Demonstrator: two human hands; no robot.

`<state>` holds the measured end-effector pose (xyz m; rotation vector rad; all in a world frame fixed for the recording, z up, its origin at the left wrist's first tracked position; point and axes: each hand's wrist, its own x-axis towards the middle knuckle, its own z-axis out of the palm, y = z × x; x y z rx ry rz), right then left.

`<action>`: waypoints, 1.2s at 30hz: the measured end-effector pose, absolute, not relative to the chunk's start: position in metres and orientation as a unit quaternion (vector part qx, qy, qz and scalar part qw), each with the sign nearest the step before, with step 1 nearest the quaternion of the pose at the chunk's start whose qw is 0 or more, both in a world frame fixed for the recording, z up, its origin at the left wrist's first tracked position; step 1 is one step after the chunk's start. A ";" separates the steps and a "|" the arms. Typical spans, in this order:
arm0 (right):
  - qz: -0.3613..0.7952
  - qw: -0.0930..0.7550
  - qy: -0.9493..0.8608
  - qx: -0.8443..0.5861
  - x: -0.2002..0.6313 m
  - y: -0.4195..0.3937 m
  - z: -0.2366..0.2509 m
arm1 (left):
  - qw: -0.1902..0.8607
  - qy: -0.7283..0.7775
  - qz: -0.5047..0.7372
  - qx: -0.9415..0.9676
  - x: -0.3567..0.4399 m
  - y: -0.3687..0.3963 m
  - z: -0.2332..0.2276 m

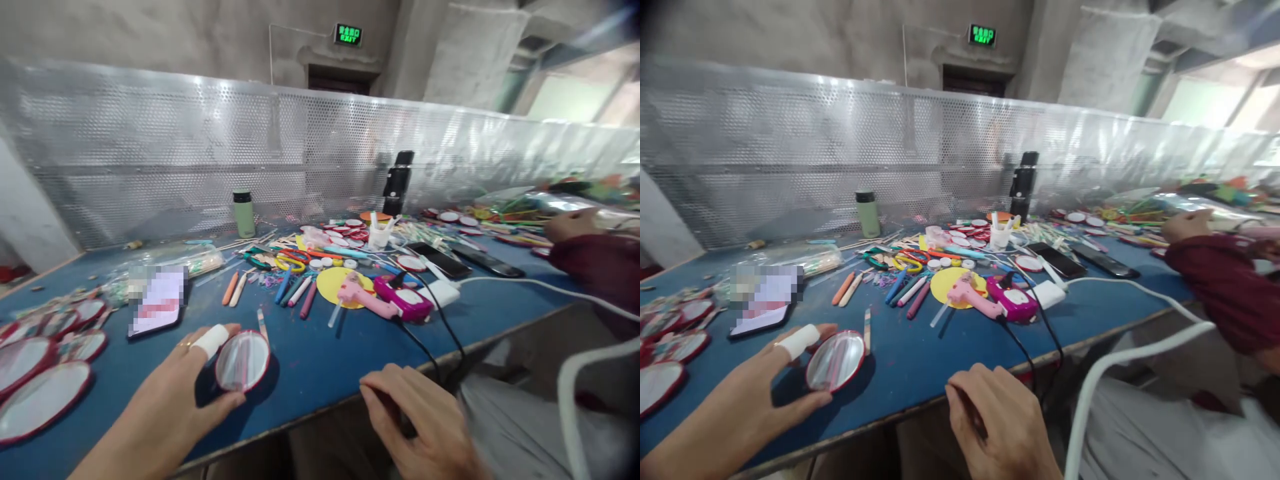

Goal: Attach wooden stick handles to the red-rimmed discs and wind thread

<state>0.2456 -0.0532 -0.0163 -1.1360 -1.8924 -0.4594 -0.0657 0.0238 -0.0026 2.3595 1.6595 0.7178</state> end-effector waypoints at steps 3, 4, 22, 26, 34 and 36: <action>-0.196 0.400 -0.742 -0.502 0.264 -0.057 -0.011 | 0.071 0.559 0.226 0.795 -0.070 0.026 -0.014; -0.211 0.389 -0.733 -0.516 0.270 -0.055 -0.008 | 0.068 0.559 0.225 0.795 -0.071 0.027 -0.015; -0.295 -0.001 -0.717 -0.631 0.267 0.049 0.031 | 0.089 0.586 0.315 0.741 -0.083 0.017 -0.023; -0.330 0.021 -0.709 -0.623 0.276 0.058 0.019 | 0.127 0.575 0.273 0.761 -0.082 0.018 -0.014; -0.168 0.300 -0.755 -0.559 0.301 0.037 0.034 | 0.132 0.572 0.272 0.762 -0.079 0.021 -0.014; -0.097 0.362 -0.723 -0.581 0.304 0.025 0.043 | 0.135 0.565 0.274 0.767 -0.080 0.020 -0.015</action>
